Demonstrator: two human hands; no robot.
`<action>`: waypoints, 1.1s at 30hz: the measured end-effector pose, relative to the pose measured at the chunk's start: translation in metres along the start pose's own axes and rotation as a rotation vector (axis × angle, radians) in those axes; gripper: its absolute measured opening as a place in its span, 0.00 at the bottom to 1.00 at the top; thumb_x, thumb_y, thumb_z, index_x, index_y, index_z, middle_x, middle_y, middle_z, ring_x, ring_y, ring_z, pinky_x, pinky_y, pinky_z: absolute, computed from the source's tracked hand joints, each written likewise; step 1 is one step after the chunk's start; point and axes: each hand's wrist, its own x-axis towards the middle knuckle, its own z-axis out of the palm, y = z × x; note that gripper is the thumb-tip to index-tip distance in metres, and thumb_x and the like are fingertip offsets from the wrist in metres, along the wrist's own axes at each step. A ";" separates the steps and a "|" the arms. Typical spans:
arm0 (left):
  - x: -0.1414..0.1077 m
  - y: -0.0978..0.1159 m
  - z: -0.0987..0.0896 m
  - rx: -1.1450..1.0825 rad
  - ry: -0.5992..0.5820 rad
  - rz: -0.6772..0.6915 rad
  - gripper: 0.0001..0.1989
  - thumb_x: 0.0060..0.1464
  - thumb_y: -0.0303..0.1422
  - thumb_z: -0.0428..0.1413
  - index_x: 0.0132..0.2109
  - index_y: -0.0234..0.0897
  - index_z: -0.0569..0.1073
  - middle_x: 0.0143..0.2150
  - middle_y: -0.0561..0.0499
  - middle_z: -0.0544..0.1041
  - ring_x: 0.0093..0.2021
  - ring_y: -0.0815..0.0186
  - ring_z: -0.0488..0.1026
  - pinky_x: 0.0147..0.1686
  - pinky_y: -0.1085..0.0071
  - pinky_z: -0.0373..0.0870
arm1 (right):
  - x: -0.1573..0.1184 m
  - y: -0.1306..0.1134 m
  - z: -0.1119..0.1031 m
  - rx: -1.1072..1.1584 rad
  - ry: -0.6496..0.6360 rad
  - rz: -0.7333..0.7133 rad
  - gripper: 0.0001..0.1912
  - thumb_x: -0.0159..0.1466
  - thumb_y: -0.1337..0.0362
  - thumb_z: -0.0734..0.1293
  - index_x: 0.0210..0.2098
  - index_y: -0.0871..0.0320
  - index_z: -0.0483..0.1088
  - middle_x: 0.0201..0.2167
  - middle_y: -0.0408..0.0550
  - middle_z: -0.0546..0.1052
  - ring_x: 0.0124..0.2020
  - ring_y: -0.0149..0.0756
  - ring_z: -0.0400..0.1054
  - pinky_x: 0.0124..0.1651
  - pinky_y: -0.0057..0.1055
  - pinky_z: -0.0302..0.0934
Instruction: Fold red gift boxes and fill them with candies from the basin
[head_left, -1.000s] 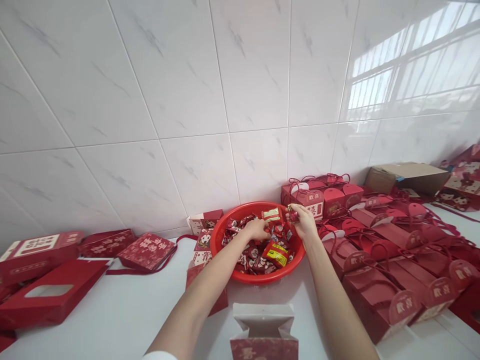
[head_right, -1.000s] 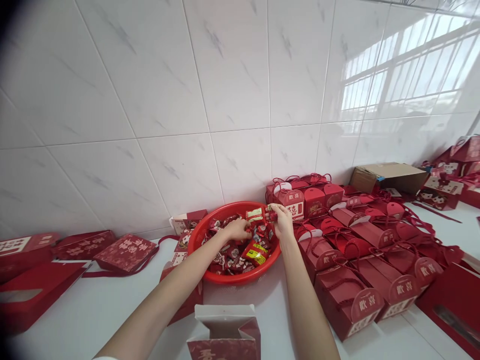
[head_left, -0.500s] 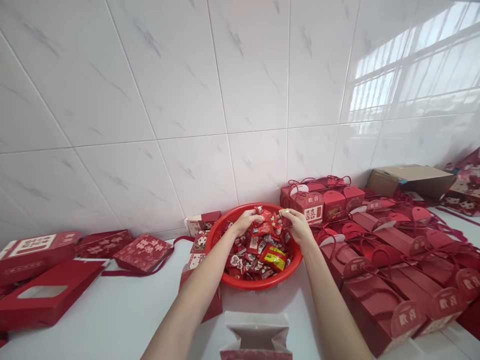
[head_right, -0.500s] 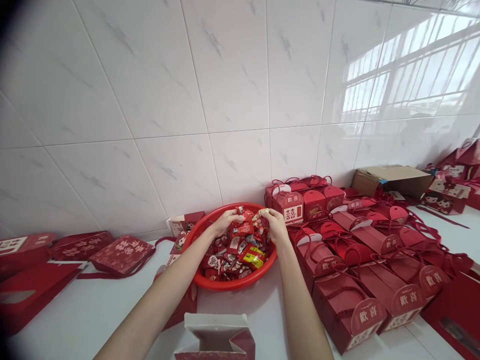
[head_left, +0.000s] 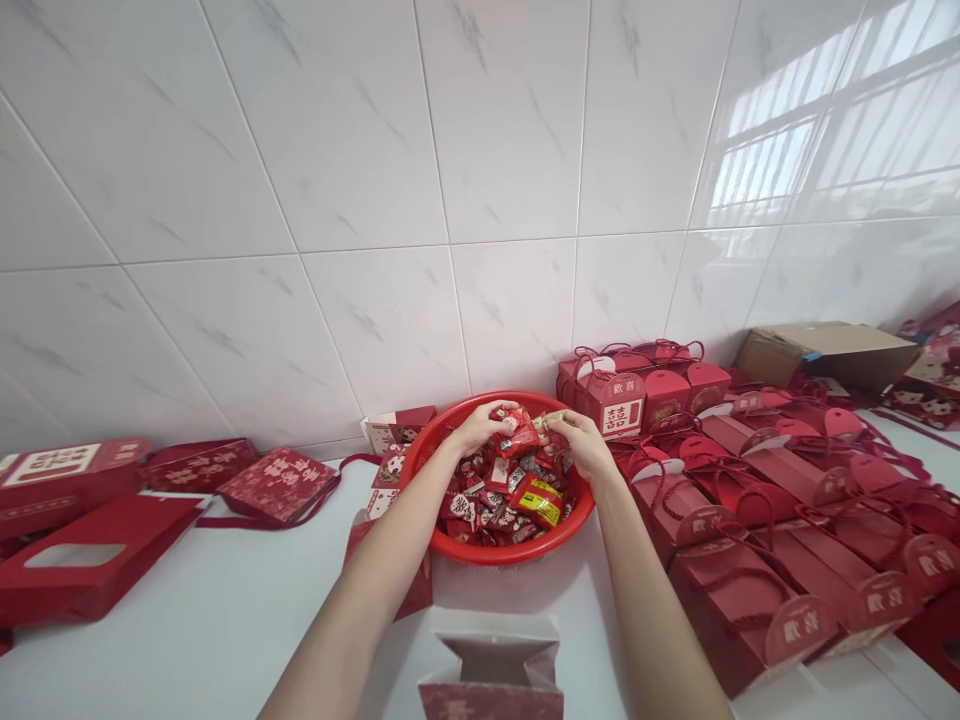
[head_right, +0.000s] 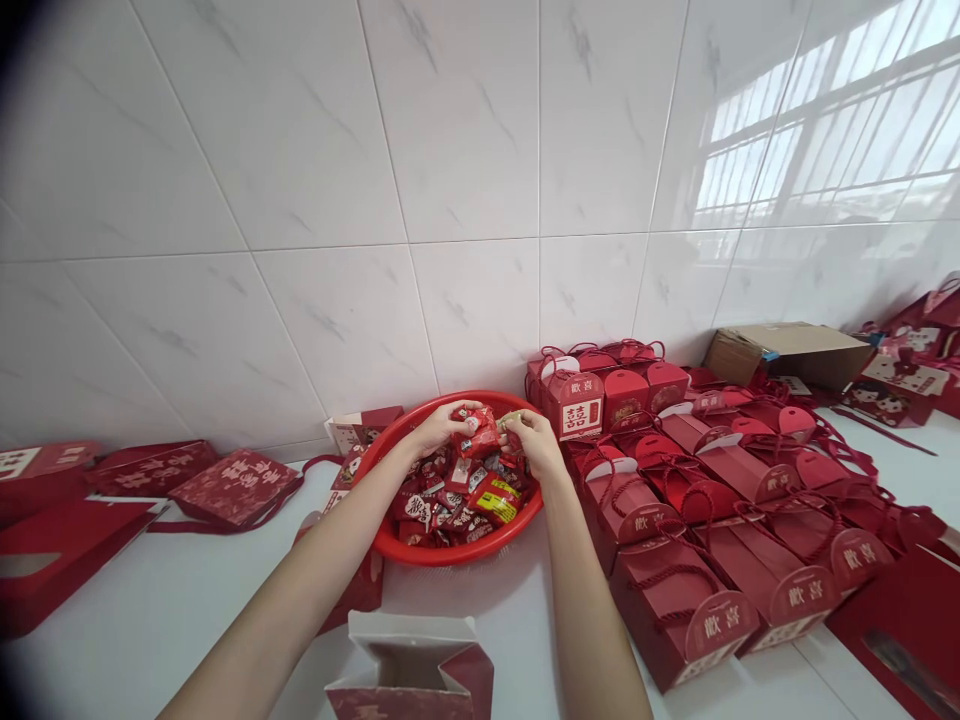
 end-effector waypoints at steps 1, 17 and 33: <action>0.001 0.000 -0.001 -0.004 0.003 0.003 0.26 0.32 0.23 0.64 0.45 0.36 0.79 0.39 0.51 0.79 0.38 0.64 0.73 0.42 0.66 0.70 | -0.001 0.000 0.000 -0.013 0.000 0.012 0.08 0.46 0.65 0.74 0.24 0.58 0.72 0.23 0.43 0.77 0.22 0.30 0.69 0.24 0.25 0.65; -0.005 0.010 0.008 -0.021 -0.089 0.146 0.16 0.32 0.25 0.66 0.34 0.32 0.80 0.34 0.50 0.81 0.36 0.63 0.75 0.43 0.65 0.72 | -0.006 0.002 0.002 -0.086 -0.027 0.011 0.10 0.51 0.63 0.75 0.25 0.59 0.70 0.21 0.44 0.77 0.17 0.27 0.65 0.21 0.23 0.61; -0.011 0.013 0.033 0.203 0.037 0.429 0.14 0.38 0.19 0.65 0.35 0.36 0.83 0.41 0.46 0.80 0.43 0.59 0.77 0.50 0.62 0.74 | -0.013 -0.002 0.006 -0.009 -0.119 -0.015 0.22 0.44 0.55 0.82 0.32 0.60 0.76 0.26 0.46 0.78 0.25 0.33 0.73 0.26 0.25 0.65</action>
